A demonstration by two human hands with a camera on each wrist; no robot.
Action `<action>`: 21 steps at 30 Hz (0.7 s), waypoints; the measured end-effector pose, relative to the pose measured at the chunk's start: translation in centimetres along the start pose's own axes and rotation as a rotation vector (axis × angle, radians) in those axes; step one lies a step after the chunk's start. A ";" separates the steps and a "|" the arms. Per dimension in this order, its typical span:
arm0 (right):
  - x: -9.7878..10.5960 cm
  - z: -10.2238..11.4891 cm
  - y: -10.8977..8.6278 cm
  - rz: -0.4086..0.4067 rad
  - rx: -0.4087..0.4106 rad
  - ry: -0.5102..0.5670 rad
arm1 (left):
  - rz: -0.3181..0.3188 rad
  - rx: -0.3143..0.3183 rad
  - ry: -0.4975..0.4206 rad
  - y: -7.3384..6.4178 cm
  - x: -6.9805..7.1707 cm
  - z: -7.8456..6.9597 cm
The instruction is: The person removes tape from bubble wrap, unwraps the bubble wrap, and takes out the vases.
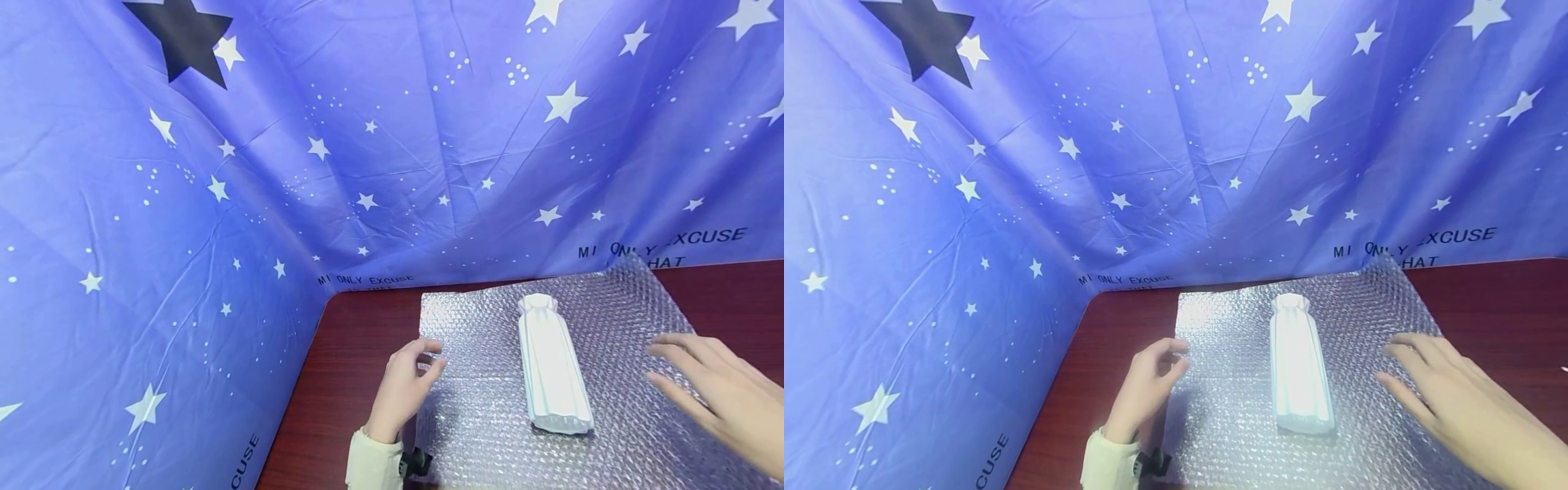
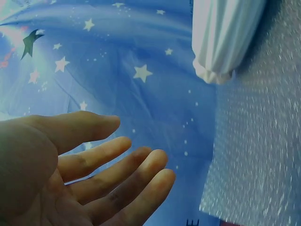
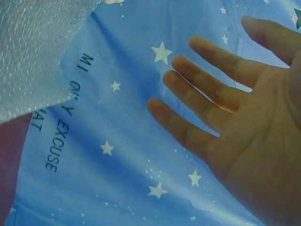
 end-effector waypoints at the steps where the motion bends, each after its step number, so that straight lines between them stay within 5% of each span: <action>1: -0.3 0.1 0.2 0.020 -0.002 0.001 | 0.005 0.001 -0.002 0.1 -0.2 -0.2; 9: -2.0 0.6 1.1 0.026 0.056 0.041 | 0.037 -0.023 -0.024 0.7 -2.8 -0.7; 21: -5.1 -0.9 1.3 0.127 -0.029 0.161 | 0.033 0.005 0.026 1.1 -5.8 0.6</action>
Point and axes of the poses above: each hand's wrist, its own y-axis towards the middle knuckle, its own x-axis out of the back of the hand, z = x × y, the point moved 8 cm from there along y, towards the middle knuckle, and after that the axes turned 9 degrees about x, right-handed, at the moved point
